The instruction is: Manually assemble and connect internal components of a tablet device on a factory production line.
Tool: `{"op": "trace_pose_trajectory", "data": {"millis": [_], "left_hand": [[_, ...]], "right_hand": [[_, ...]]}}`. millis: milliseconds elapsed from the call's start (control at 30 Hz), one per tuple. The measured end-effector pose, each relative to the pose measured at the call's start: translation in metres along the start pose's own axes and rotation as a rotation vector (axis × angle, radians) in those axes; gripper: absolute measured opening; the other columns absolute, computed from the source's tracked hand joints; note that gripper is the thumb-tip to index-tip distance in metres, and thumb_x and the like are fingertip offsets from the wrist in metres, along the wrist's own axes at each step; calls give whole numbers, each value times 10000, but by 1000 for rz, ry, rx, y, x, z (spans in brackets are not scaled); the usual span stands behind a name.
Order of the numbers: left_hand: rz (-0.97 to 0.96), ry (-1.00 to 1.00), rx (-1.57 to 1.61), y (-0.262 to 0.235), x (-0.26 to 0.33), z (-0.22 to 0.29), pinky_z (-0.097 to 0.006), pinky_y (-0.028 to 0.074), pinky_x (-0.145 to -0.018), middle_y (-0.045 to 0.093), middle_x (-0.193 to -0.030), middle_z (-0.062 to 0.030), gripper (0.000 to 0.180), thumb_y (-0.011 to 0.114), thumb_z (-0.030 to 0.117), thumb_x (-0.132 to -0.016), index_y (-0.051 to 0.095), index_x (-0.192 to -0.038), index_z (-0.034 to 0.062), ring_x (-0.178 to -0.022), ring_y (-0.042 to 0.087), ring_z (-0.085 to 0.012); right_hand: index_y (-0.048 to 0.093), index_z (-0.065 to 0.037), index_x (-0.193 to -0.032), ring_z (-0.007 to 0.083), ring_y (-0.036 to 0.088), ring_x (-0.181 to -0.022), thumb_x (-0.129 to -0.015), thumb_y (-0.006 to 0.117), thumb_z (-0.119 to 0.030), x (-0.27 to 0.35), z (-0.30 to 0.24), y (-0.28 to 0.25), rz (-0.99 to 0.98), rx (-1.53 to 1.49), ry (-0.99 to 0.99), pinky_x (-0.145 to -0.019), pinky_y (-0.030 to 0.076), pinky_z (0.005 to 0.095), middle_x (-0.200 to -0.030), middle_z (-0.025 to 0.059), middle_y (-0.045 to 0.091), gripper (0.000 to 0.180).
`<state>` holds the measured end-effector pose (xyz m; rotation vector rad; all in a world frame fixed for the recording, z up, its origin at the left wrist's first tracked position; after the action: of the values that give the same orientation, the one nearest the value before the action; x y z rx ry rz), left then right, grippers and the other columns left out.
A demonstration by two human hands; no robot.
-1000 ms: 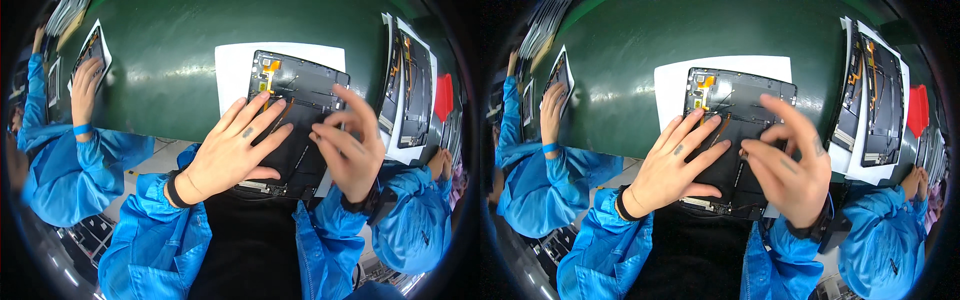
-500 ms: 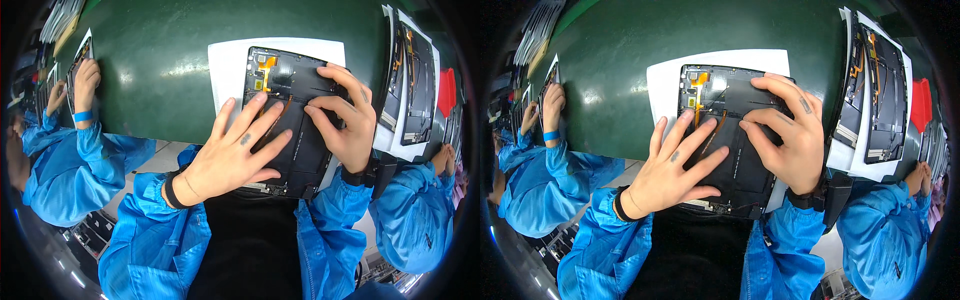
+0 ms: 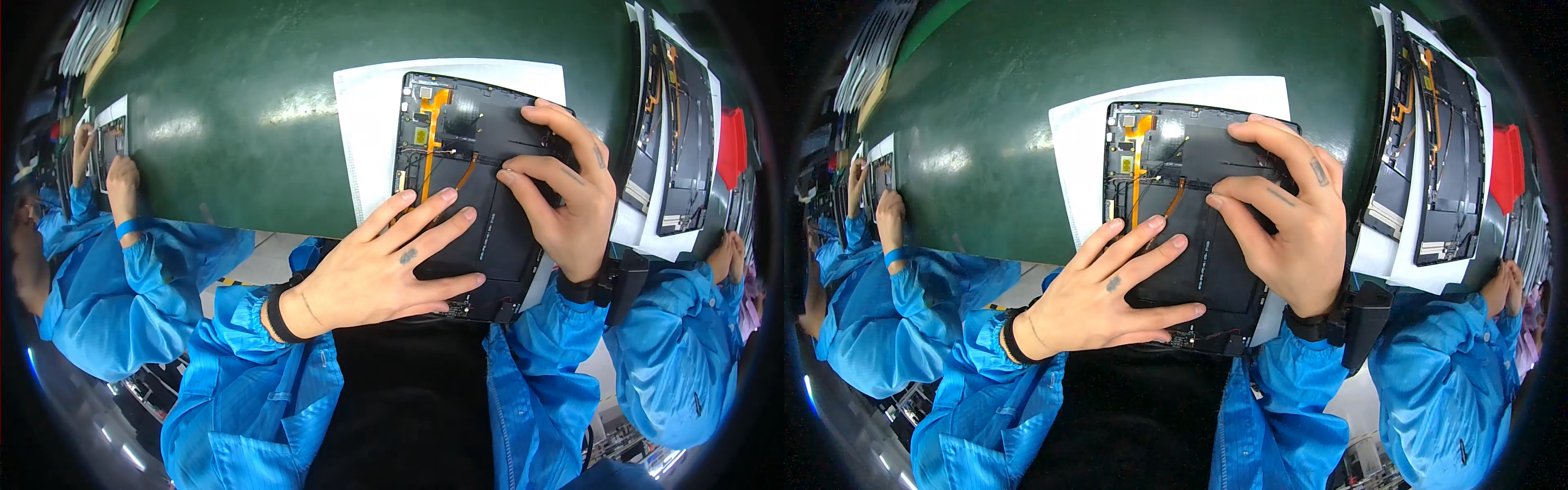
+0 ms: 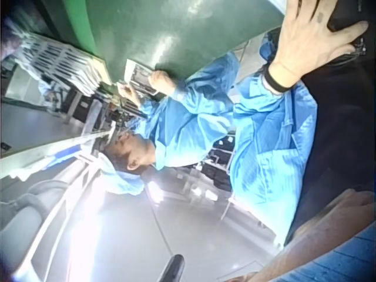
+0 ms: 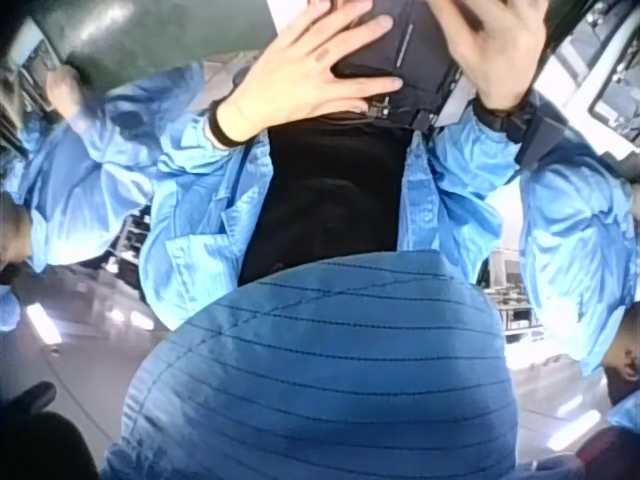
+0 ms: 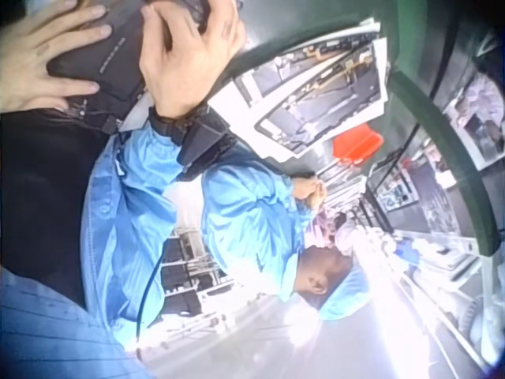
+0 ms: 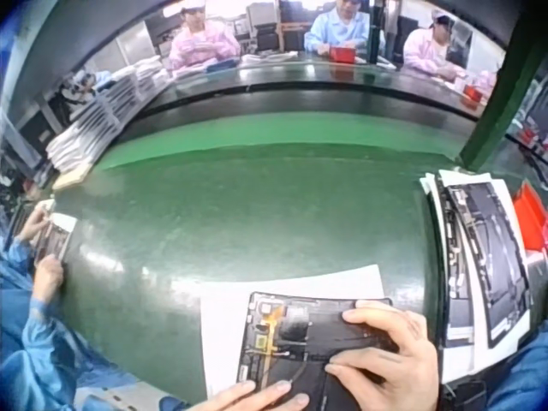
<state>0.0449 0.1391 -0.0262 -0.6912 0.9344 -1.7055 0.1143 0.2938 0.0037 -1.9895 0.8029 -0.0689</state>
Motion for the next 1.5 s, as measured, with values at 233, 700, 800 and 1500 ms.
{"op": "trace_pose_trajectory", "data": {"millis": [233,700,800,1500], "left_hand": [[-1,12,1,0,1,-3,-537,284,-1240,490,-1613,-93,519,762,568,-837,700,-1345,481,-1536,385,-367],[29,-9,10,-3,-3,-4,-497,302,-1236,529,-1580,-54,478,765,553,-855,718,-1323,470,-1509,426,-316],[38,-12,-32,-6,-5,-4,-474,325,-1219,551,-1554,-28,471,772,539,-852,725,-1315,469,-1478,460,-276],[113,-14,-118,-21,-23,-11,-372,444,-925,572,-1416,-62,622,815,446,-823,688,-1395,237,-1174,596,-236]], "right_hand": [[794,-87,-885,309,646,-1277,-746,844,-78,0,-1,0,9,22,9,-1044,421,427,-1328,99,691,147],[787,-82,-868,303,647,-1280,-745,849,-83,0,2,0,14,15,9,-1038,429,430,-1286,89,701,138],[788,-82,-871,304,645,-1285,-749,847,-79,0,3,0,14,13,16,-1045,428,434,-1280,88,703,135],[784,-87,-862,303,644,-1293,-749,846,-80,-1,0,0,18,10,27,-1040,425,426,-1256,82,708,129]]}}
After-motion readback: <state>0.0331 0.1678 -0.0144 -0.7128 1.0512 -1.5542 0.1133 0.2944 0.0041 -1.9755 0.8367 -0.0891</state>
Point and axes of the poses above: each hand's wrist, its own x-axis away from the middle knuckle, its own y-axis out of the palm, z = x × y, the point moved 10 cm from there along -x, towards the middle knuckle
